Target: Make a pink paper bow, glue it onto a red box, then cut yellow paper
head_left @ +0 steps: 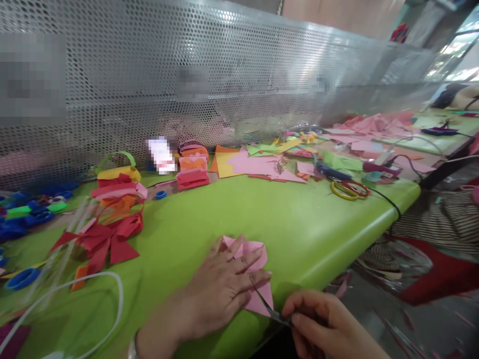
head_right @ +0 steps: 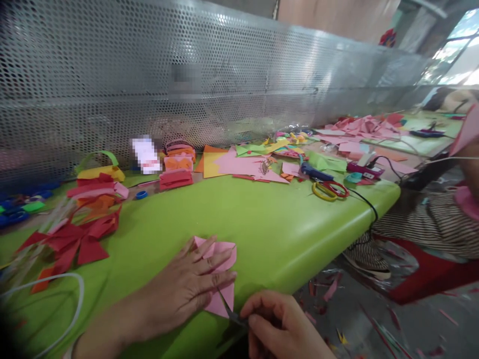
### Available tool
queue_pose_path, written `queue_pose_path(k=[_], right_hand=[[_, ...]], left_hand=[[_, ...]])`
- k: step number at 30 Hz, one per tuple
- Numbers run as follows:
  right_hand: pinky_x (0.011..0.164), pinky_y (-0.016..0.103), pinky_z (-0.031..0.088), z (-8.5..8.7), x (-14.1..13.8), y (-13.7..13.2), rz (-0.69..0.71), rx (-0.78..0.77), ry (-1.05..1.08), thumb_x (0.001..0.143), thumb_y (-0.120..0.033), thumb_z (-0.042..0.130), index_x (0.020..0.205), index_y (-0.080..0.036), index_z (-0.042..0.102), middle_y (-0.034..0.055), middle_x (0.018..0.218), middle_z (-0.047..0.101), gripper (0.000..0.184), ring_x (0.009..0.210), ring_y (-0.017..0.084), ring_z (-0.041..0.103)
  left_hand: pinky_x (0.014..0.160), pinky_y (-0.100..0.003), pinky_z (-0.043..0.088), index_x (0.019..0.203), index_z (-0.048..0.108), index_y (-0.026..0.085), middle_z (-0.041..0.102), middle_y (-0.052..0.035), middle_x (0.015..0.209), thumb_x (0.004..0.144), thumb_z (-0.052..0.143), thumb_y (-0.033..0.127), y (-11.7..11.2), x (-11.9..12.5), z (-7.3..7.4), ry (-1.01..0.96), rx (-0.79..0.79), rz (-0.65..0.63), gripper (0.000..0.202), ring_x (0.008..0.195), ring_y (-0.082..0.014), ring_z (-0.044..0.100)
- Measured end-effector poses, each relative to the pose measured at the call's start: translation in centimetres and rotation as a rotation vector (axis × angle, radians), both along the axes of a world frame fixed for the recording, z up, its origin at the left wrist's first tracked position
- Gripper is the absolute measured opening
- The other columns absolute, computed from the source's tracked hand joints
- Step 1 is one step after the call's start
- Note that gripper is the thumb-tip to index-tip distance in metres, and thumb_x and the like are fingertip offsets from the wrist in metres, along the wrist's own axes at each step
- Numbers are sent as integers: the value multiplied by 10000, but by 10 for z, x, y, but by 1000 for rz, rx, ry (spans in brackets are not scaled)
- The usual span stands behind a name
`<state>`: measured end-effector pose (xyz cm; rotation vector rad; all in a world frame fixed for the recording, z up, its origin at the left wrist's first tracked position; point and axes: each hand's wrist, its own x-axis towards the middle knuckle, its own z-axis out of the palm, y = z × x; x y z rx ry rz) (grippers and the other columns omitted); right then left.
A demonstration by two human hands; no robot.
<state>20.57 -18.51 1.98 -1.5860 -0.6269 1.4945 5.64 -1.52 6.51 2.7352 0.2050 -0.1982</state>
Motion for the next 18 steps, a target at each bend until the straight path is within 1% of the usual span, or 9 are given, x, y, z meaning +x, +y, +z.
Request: queue_pose_path(k=[4,8,11,15,18], right_hand=[[329,115,260,-1,0,0,-12,-7,29,712,-371,560,860,-165,519,-41,492,569,258,344,31,430],[321,119,259,1,0,-1,4,-30,7,694,-353,563,873,-165,529,-42,499,574,261,344,37,442],[316,119,257,1,0,-1,10,-35,-7,688,-341,563,873,-161,540,-44,491,571,259,334,36,435],[296,114,252,3,1,1,-61,-1,-31,713,-365,547,870,-155,541,-48,500,567,262,316,39,463],[296,111,261,3,1,3,-115,28,-29,730,-373,544,896,-147,553,-47,511,570,281,320,46,496]], left_hand=[[1053,-638,22,1335,260,463,191,43,1483,906,313,445,-1,-1,2,62,-31,25,433,1375,-277,100],[1060,-626,30,1329,276,459,203,37,1480,903,334,437,-3,0,4,56,-34,35,430,1373,-270,122],[1049,-646,25,1327,276,462,202,37,1480,903,325,448,-3,0,4,66,-32,44,427,1373,-283,115],[1052,-647,19,1342,231,468,184,55,1487,893,283,504,-2,-1,-2,46,12,74,454,1375,-292,100],[1049,-652,5,1362,167,462,172,57,1494,888,275,516,-1,-2,-10,-6,89,169,490,1375,-302,102]])
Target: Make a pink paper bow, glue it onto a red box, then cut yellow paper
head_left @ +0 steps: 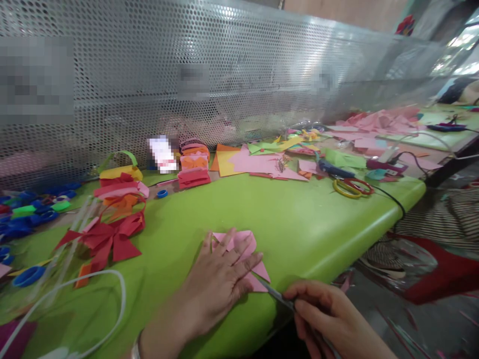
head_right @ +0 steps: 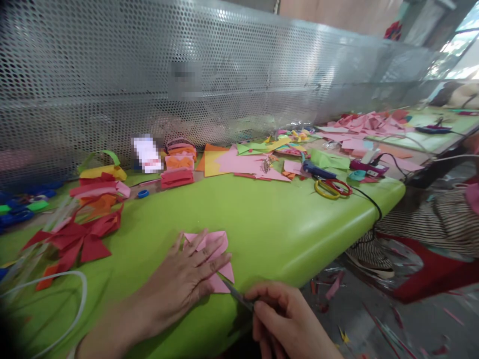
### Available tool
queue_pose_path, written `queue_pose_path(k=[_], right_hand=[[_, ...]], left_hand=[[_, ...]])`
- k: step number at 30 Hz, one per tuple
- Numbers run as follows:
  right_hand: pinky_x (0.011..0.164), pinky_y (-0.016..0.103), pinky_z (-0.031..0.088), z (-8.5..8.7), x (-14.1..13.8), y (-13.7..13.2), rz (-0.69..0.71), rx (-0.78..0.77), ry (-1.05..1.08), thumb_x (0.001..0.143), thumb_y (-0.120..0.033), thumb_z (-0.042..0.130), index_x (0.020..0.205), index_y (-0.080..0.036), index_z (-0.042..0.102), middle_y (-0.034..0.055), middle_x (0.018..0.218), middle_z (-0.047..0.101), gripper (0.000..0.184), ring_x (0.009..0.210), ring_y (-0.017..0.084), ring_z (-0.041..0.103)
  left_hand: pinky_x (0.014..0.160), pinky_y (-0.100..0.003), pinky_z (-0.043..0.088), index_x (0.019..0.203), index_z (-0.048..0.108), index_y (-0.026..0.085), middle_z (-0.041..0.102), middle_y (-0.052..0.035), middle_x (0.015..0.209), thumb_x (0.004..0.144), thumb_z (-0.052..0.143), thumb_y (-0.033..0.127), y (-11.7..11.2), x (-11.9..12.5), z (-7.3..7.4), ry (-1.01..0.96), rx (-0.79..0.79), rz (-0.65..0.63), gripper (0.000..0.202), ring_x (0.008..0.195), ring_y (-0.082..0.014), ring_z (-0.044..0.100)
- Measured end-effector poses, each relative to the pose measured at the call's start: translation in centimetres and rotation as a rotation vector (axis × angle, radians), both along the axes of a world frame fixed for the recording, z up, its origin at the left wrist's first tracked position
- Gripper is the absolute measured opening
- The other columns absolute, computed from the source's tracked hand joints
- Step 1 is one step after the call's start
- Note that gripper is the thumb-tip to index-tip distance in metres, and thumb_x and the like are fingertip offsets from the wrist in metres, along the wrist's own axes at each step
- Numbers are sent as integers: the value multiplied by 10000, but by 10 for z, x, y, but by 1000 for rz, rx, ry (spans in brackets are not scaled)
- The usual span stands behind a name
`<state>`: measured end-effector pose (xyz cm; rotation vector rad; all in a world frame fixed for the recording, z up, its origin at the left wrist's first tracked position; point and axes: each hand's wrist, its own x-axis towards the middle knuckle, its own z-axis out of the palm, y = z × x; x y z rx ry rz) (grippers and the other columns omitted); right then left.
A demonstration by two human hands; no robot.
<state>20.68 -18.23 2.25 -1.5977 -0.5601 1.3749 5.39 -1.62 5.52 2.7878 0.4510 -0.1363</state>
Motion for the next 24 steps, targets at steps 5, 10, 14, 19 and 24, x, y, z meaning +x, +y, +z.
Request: queue_pose_path(k=[5,10,14,19,24], right_hand=[[273,120,259,1,0,4,-11,-6,51,714,-370,566,983,-148,574,-49,512,573,350,317,68,519],[272,100,239,4,4,3,7,-58,-3,712,-338,563,866,-140,614,-47,490,568,256,296,41,488],[270,104,248,-1,1,2,16,-78,21,702,-345,578,877,-142,626,-43,491,575,273,299,42,480],[292,119,286,-8,-10,2,8,-50,7,703,-385,607,923,-146,642,-34,496,570,327,337,58,500],[307,117,284,-10,-6,-3,38,-61,-61,696,-360,627,885,-147,651,-39,462,560,286,336,46,460]], left_hand=[[1028,-680,20,1372,134,453,176,37,1502,876,298,528,-1,-1,-5,-16,38,75,528,1369,-329,119],[1015,-694,55,1355,150,489,151,49,1506,896,249,509,-2,0,2,26,-17,6,470,1371,-330,107],[1040,-657,83,1356,162,488,141,60,1503,900,230,508,-4,1,6,51,-31,-33,461,1372,-314,112],[1053,-638,89,1354,184,484,162,60,1502,903,246,496,-4,2,8,54,-27,-36,456,1375,-300,109],[1041,-665,43,1364,176,465,163,44,1499,906,238,491,-4,1,7,48,-34,-41,463,1375,-305,98]])
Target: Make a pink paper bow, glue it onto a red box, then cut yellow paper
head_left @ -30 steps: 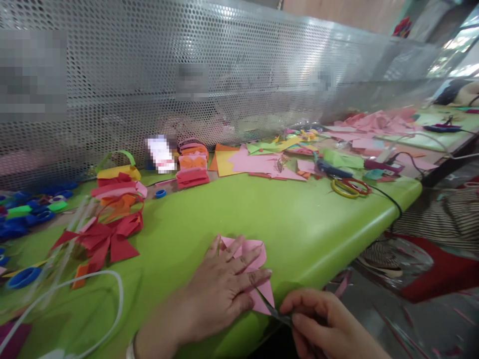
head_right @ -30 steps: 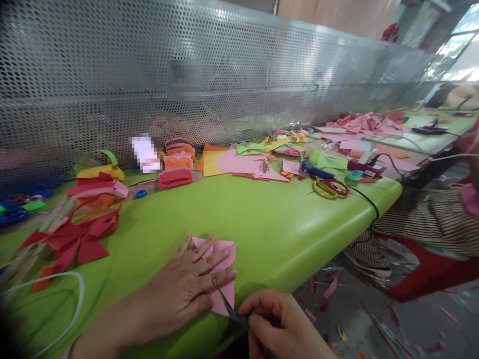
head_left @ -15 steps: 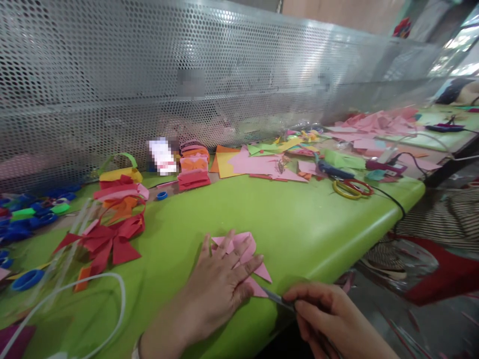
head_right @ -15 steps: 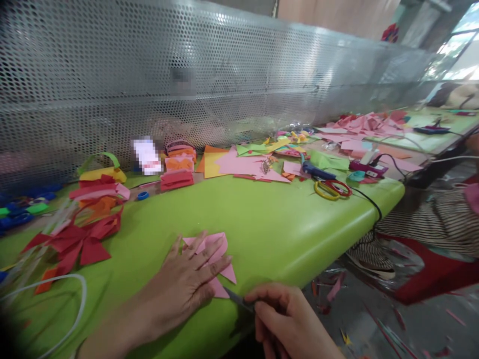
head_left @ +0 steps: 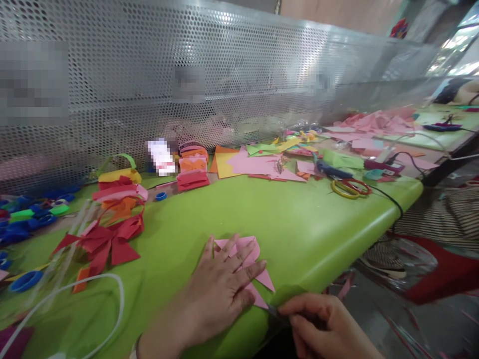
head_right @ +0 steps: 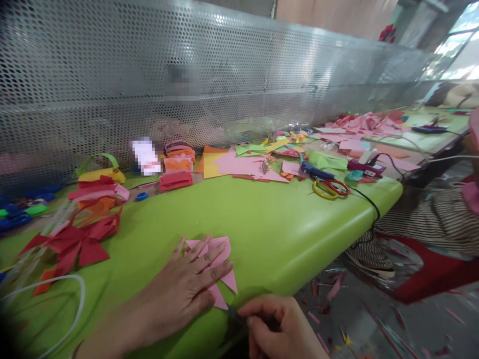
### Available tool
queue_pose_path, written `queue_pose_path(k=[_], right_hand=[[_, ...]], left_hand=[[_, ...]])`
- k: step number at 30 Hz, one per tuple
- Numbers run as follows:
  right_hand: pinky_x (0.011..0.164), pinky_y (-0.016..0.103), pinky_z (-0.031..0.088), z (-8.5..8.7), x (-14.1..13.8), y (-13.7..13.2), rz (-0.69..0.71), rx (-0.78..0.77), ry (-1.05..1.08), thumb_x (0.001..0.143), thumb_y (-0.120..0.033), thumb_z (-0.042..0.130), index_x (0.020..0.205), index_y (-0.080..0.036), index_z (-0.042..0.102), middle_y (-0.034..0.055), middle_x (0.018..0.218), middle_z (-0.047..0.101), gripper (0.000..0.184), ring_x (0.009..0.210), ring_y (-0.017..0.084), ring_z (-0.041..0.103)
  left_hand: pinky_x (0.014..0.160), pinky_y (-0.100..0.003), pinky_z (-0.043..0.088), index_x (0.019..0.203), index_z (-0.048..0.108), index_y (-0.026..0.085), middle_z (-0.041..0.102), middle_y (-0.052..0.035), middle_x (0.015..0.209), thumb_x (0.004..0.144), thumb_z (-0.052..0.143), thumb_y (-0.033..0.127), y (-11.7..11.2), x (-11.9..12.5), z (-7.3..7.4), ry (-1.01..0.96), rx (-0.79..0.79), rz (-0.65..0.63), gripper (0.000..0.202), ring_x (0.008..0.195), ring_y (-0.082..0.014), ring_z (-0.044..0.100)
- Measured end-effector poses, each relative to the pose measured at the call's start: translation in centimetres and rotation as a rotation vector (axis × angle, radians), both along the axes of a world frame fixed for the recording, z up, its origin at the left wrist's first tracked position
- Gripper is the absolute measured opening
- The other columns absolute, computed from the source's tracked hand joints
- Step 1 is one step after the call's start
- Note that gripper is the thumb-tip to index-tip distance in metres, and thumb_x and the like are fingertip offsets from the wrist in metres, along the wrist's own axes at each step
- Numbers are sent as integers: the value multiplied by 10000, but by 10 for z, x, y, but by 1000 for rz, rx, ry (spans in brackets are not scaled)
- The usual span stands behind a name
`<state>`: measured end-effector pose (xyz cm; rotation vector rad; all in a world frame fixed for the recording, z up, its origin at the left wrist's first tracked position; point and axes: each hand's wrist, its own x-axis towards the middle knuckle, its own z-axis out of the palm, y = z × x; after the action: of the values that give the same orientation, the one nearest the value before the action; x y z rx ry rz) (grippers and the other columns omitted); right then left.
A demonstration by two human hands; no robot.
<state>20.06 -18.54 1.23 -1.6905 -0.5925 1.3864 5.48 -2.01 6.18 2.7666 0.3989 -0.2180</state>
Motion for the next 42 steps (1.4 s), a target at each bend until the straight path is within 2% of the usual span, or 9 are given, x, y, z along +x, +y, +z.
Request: queue_pose_path(k=[4,12,19,22,25,28,30,33,42], right_hand=[[313,117,280,-1,1,0,24,7,4,704,-361,626,870,-145,645,-40,454,559,273,332,43,450],[386,150,383,-10,-16,4,-17,130,-24,679,-376,659,826,-124,660,-39,433,544,292,374,66,501],[311,134,339,-4,-8,3,-52,72,-5,691,-431,627,868,-127,656,-36,451,556,353,316,58,478],[279,135,319,1,-7,6,-98,72,-12,689,-450,615,877,-126,658,-34,467,557,377,301,66,487],[264,124,296,4,-6,8,-134,81,-30,683,-426,607,855,-130,652,-46,457,543,345,281,60,479],[261,114,283,5,-4,8,-146,97,-38,673,-405,601,835,-129,646,-53,451,535,323,268,54,474],[260,115,283,5,-3,8,-147,101,-38,668,-406,603,841,-129,649,-53,451,536,330,266,55,472],[258,123,284,7,-4,10,-145,94,-37,669,-422,608,860,-135,658,-53,441,529,349,268,59,469],[283,130,307,6,-12,13,-122,106,-67,668,-458,617,853,-140,675,-37,442,540,372,296,63,475]], left_hand=[[1037,-672,4,1367,157,464,142,56,1498,910,226,483,-1,0,-2,-11,12,-1,463,1376,-299,83],[1040,-672,18,1361,181,472,151,63,1496,897,203,523,-2,0,1,7,18,36,467,1375,-298,66],[1014,-697,-9,1363,174,475,145,66,1503,882,218,551,-7,3,-7,-47,3,138,490,1374,-333,39],[1044,-656,14,1380,134,452,97,53,1514,863,277,570,-5,5,-2,-83,-55,158,550,1380,-316,27],[1074,-605,35,1304,358,469,156,101,1504,872,379,484,3,4,9,-126,-85,117,432,1388,-271,16],[1075,-600,13,975,655,440,251,156,1470,846,496,369,16,-1,16,-138,-59,114,217,1389,-269,31],[1069,-607,47,912,684,421,266,143,1468,812,555,337,23,-5,17,-104,-102,119,184,1386,-284,55],[1063,-607,93,983,662,436,239,119,1481,762,613,278,29,-8,16,-58,-192,115,276,1384,-302,52],[1039,-650,20,984,651,463,201,127,1488,714,659,284,31,-11,16,-8,-257,168,324,1379,-327,-26]])
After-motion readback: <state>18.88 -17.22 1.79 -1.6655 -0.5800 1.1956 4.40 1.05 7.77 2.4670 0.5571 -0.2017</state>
